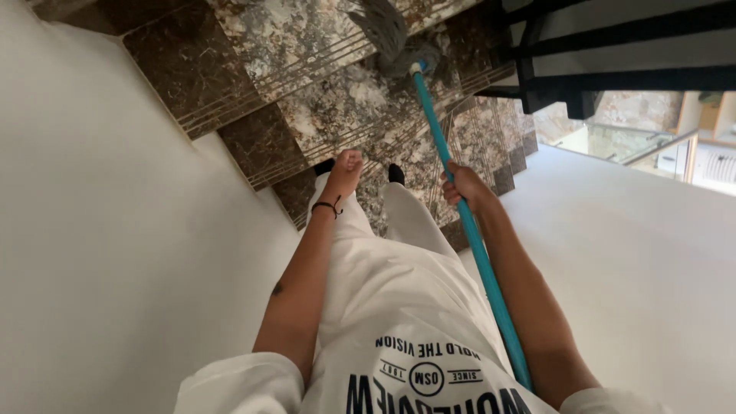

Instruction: Mopping a marble/stone staircase using a blue mop.

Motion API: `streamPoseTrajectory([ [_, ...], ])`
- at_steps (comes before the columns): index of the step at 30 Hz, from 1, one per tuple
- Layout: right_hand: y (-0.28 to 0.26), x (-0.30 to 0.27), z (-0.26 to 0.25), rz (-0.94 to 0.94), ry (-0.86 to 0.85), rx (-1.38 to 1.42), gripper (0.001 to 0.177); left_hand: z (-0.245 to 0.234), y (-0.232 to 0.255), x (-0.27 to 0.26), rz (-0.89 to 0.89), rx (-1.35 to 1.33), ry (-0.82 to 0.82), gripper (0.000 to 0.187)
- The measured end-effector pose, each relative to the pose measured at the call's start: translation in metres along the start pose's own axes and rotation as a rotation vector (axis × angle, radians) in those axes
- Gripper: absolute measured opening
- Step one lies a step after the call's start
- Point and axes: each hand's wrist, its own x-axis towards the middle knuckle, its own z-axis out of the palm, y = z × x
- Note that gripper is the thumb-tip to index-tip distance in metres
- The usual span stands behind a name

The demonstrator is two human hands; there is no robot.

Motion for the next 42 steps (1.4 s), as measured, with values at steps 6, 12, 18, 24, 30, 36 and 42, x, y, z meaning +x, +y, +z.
streamPoseTrajectory([
  [6,-0.02,0.075,0.007,-0.069,0.076,-0.461,0.039,0.032,-0.017,0.072,0.137,-0.139,0.136,0.046],
  [12,0.008,0.1,-0.063,-0.114,-0.014,-0.612,0.04,0.158,-0.102,0.179,0.536,-0.695,0.185,0.047],
  [18,0.005,0.004,-0.065,-0.273,-0.126,-0.542,0.038,0.211,-0.055,0.109,0.408,-0.251,0.225,0.056],
  [24,0.015,0.049,-0.083,-0.214,-0.195,-0.454,0.037,0.186,-0.044,0.024,0.225,-0.24,0.163,0.054],
  [30,0.023,0.127,-0.043,-0.189,-0.089,-0.635,0.044,0.155,-0.098,-0.009,0.105,-0.276,0.171,0.056],
  [36,0.076,-0.006,0.036,-0.18,-0.204,-0.585,0.041,0.136,-0.149,-0.037,0.235,-0.335,0.224,0.053],
  [42,0.114,0.083,0.127,-0.266,-0.35,-0.705,0.047,0.08,-0.19,-0.074,0.099,-0.305,0.191,0.057],
])
